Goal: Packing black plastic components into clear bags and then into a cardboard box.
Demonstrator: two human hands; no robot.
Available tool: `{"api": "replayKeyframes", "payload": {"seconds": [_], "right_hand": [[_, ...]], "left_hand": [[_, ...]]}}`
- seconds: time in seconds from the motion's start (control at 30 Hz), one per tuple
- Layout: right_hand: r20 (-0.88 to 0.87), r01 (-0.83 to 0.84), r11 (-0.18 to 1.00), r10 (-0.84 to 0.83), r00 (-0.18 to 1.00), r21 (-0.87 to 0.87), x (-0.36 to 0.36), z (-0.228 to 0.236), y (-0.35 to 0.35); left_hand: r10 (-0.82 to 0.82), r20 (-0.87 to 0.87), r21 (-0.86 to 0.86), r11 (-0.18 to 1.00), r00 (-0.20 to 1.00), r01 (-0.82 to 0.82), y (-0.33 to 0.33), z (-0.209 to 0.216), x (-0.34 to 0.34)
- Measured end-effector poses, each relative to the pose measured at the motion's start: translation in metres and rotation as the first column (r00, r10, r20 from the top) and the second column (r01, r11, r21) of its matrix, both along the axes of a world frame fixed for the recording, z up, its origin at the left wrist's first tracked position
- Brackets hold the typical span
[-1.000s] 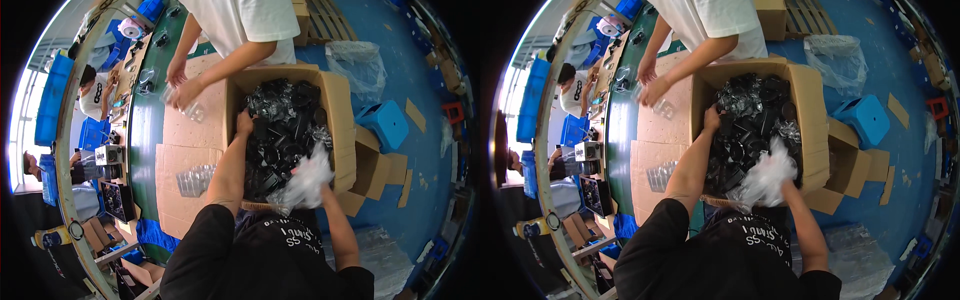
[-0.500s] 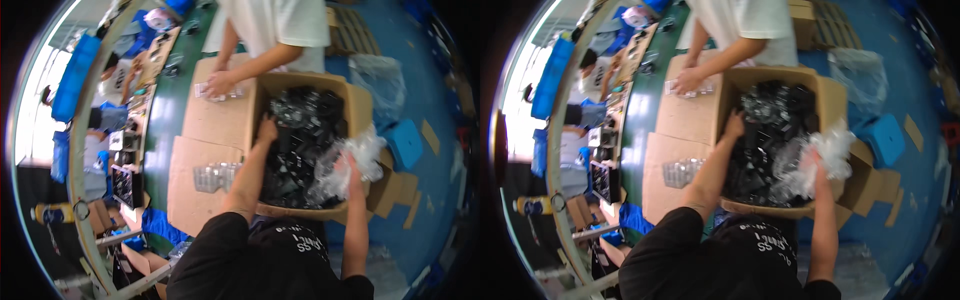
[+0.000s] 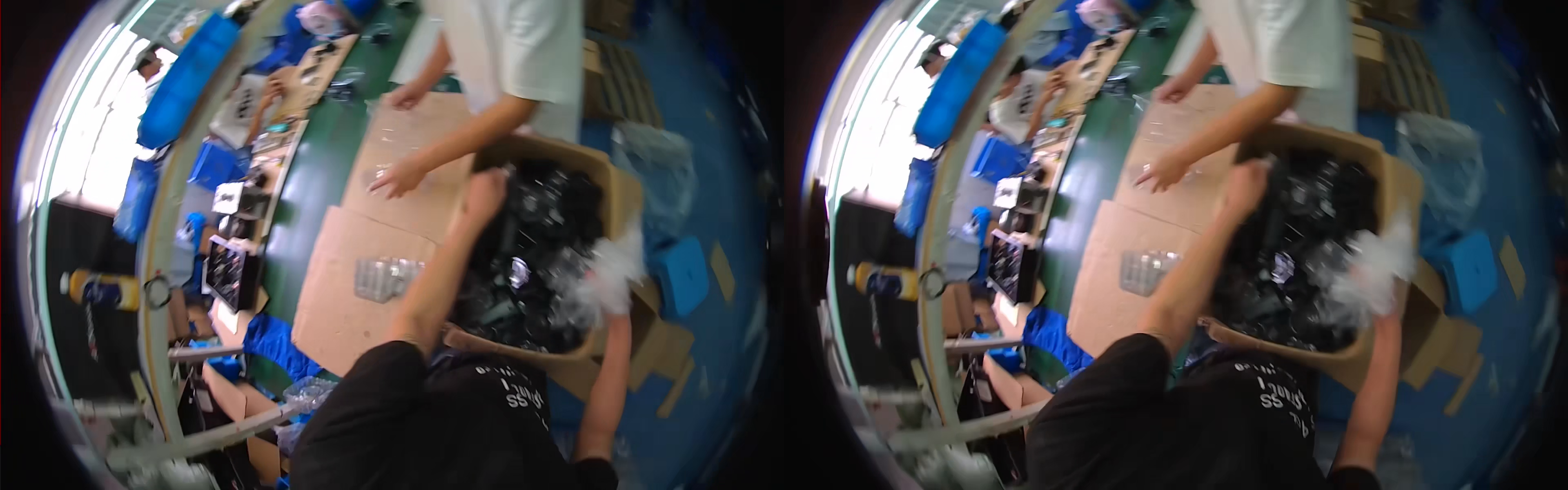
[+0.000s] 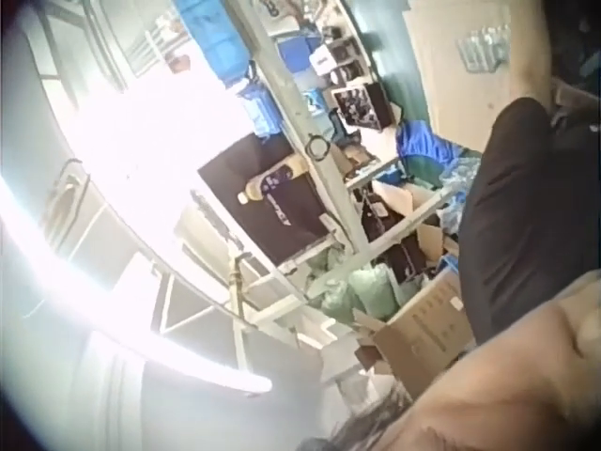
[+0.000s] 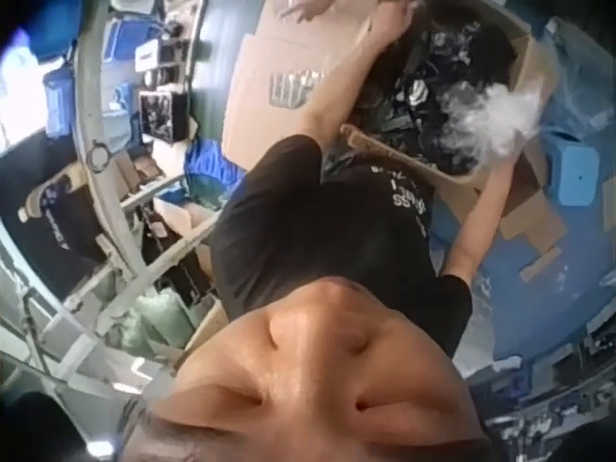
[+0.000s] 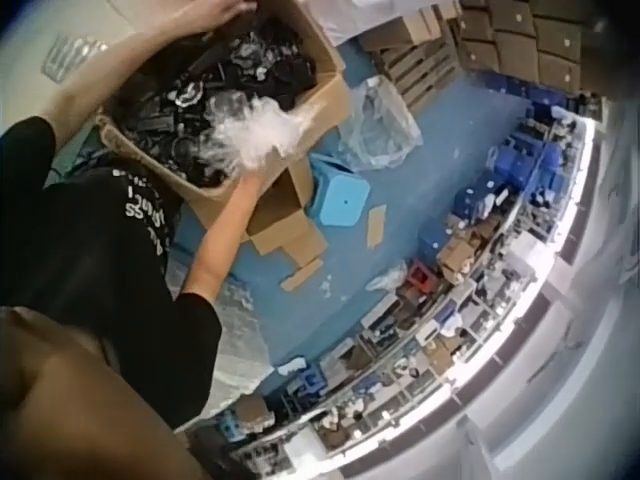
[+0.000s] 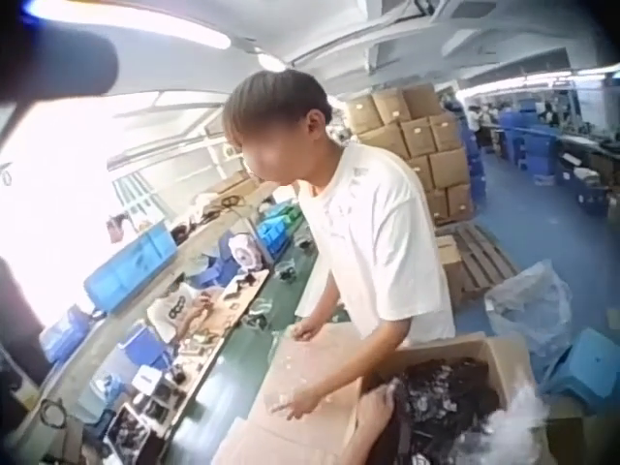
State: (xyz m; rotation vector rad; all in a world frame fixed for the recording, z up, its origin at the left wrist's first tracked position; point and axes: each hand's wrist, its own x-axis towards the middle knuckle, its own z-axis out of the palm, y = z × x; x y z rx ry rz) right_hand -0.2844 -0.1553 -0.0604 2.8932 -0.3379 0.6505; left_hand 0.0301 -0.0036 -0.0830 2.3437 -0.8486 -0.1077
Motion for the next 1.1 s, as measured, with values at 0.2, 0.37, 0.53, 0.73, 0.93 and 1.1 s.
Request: {"api": "replayKeyframes", "payload": {"seconds": [0.2, 0.37, 0.53, 0.73, 0.93, 1.1], "right_hand": [[0.237, -0.166, 0.336, -0.181, 0.955, 0.927, 0.080, 0.040, 0.025], [0.340, -0.361, -0.290, -0.121, 0.933, 0.886, 0.093, 0.022, 0.016], [0.278, -0.261, -0.952, -0.297, 0.914, -0.159, 0.052, -0.069, 0.011], [0.082, -0.515, -0.851, -0.523, 0.848, -0.103, 0.024, -0.112, 0.024], [-0.059, -0.376, -0.816, -0.391, 0.918, -0.439, -0.036, -0.087, 0.045], [0.146, -0.349, -0.800, -0.470, 0.871, -0.488, -0.030, -0.013, 0.058]], "left_hand": [[-0.233, 0.192, -0.307, 0.909, 0.953, 0.283, -0.003, 0.097, -0.027], [-0.269, 0.059, -0.326, 0.905, 0.961, 0.273, -0.011, 0.101, -0.048], [-0.505, -0.505, -0.556, 0.811, 0.700, 0.184, -0.017, 0.078, -0.116], [-0.525, 0.482, -0.087, 0.767, 0.701, 0.635, -0.011, 0.113, -0.148], [0.031, -0.564, -0.451, 0.826, 0.825, -0.339, -0.033, -0.013, -0.006], [0.212, -0.529, -0.010, 0.967, 0.821, -0.256, -0.070, -0.124, 0.056]]}}
